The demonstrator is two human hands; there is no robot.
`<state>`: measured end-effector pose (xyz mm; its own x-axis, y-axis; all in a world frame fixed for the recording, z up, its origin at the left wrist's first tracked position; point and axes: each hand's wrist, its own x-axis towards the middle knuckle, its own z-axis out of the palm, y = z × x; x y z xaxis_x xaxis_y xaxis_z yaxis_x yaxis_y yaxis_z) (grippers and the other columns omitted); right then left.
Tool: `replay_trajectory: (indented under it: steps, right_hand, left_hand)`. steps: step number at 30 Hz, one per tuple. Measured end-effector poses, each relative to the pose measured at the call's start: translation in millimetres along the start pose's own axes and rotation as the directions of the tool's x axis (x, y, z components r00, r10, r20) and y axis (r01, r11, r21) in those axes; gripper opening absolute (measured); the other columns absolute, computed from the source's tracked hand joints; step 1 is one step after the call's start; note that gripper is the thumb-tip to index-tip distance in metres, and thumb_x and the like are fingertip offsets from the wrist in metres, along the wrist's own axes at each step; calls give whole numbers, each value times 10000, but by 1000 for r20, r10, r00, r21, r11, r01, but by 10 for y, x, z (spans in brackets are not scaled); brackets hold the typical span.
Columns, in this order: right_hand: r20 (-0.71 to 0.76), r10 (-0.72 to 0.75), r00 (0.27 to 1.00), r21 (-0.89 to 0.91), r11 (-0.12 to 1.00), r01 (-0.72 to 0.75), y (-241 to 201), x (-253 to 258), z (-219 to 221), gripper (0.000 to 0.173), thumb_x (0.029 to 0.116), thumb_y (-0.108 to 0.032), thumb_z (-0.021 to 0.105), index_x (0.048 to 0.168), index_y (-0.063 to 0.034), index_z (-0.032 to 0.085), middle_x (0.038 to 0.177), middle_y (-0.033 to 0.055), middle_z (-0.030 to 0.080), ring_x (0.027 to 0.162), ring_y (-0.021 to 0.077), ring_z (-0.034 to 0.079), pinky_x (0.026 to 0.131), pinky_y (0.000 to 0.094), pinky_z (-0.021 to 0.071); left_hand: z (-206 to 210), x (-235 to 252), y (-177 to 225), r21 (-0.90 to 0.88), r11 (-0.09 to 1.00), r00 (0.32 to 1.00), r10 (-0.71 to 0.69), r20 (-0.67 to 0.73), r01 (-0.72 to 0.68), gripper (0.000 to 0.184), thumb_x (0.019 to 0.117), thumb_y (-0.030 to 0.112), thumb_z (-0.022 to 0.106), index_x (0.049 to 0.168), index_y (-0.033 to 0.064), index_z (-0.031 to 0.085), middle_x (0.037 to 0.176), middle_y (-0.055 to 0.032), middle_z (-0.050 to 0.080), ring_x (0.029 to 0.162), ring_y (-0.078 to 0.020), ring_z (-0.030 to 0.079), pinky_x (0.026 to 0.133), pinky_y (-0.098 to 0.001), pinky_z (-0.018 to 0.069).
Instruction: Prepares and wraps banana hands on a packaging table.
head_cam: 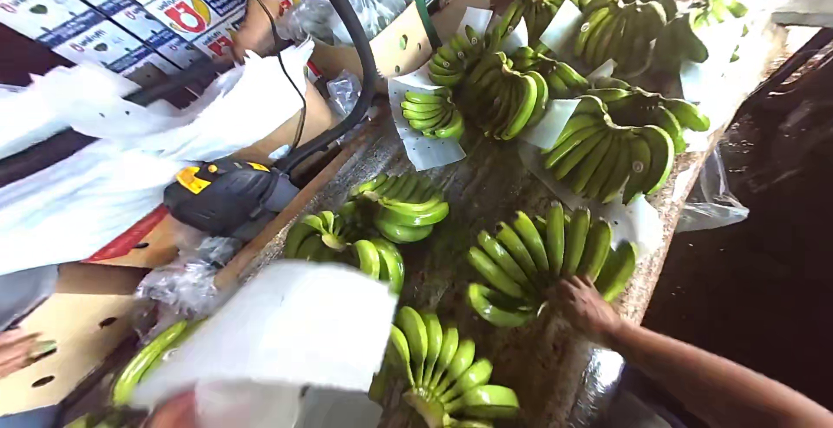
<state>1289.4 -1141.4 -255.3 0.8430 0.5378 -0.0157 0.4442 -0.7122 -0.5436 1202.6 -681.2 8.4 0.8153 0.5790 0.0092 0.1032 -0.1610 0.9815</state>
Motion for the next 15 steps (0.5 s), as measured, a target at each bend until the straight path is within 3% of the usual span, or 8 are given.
replay_trajectory:
  steps: [2,4,6,8,10,11,13,15]
  right_hand:
    - [-167,0,986,-8,1000,-1,-31,-171,219,287,861,-8,714,1139,-55,763,1123,190,728,1079,437,676,932,671,502]
    - [-288,0,958,-37,999,-11,-27,-213,377,312,841,-29,712,1140,-94,774,1108,146,740,1044,399,696,898,645,526]
    - [-371,-8,929,-67,998,-18,-5,-188,423,312,864,-93,675,1156,-143,773,1114,89,746,1031,340,705,881,593,546]
    - [-401,-10,916,-76,997,-23,-6,-128,405,304,889,-147,630,1155,-173,775,1093,52,748,1013,298,705,863,550,552]
    - [-405,-20,914,-52,999,-1,16,-69,345,275,914,-204,602,1119,-179,784,1063,43,750,999,282,706,844,527,552]
    - [-407,-10,913,0,1000,11,41,-57,275,261,918,-224,612,1104,-176,788,1061,51,751,1011,284,707,857,528,555]
    - [-498,76,864,180,983,17,137,-35,-10,217,907,-201,667,1082,-134,777,1073,105,737,1031,302,699,893,535,559]
    - [-590,238,771,363,932,-9,347,95,-474,255,917,-162,655,1142,-54,707,1135,139,695,1079,231,660,947,420,555]
  left_hand:
    - [981,437,65,-101,993,998,66,24,-63,334,1068,83,235,1044,147,562,846,178,667,804,91,636,763,-131,548]
    - [1871,837,44,-115,992,986,-36,163,55,350,1099,120,225,1005,159,560,779,136,656,708,60,632,651,-146,554]
    - [2529,1135,-166,97,995,881,-69,468,26,273,969,-37,314,1007,45,571,924,7,650,822,-44,628,758,-247,548]
    - [3032,1287,-441,288,947,562,-162,811,-144,298,896,-60,475,1139,-88,643,1113,-125,658,982,-138,627,894,-342,524]
    - [3430,1285,-865,228,964,259,-186,948,-140,223,889,82,479,957,15,681,1095,-5,691,1035,-47,626,930,-285,512]
    - [3545,1266,-1041,147,988,150,-138,979,-51,284,932,186,456,972,30,689,1227,-14,687,1189,-62,595,1049,-299,462]
    - [3627,1190,-1204,36,996,128,-46,991,79,560,977,583,525,1210,77,587,1276,8,660,1219,-76,590,1060,-303,467]
    - [3578,1151,-1183,49,990,127,-66,990,132,1045,813,811,587,1508,48,418,1361,-23,631,1251,-94,586,1076,-311,472]
